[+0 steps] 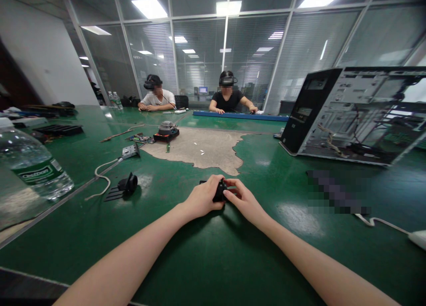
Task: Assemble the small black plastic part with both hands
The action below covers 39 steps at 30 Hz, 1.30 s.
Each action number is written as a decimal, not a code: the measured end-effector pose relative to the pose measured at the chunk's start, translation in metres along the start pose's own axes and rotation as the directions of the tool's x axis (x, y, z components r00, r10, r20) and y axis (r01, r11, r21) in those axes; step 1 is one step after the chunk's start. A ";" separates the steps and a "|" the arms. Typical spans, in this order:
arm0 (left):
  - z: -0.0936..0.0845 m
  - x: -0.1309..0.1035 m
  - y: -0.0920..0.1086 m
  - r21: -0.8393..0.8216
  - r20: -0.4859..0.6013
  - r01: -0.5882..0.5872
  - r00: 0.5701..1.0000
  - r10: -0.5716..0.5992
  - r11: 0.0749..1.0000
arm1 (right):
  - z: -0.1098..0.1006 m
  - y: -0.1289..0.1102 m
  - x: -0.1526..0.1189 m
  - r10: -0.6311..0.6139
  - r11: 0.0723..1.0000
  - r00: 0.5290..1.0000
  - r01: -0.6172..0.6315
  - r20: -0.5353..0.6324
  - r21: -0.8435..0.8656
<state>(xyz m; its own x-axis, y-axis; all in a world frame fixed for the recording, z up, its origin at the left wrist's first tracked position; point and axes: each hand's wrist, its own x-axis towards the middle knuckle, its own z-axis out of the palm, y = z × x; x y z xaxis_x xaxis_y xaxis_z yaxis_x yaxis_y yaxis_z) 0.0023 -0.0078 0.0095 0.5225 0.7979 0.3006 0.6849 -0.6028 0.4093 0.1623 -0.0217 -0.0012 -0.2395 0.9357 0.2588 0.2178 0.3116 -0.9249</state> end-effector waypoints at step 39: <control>0.002 -0.001 -0.002 0.019 -0.018 -0.030 0.999 0.031 0.999 | 0.001 -0.003 -0.003 -0.094 0.995 0.996 0.094 0.006 -0.023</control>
<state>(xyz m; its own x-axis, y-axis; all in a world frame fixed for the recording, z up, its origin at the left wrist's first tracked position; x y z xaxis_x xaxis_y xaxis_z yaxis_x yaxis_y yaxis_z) 0.0016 -0.0070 0.0067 0.5342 0.7790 0.3282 0.6783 -0.6267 0.3835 0.1615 -0.0261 0.0007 -0.2646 0.9012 0.3432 0.2161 0.4022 -0.8897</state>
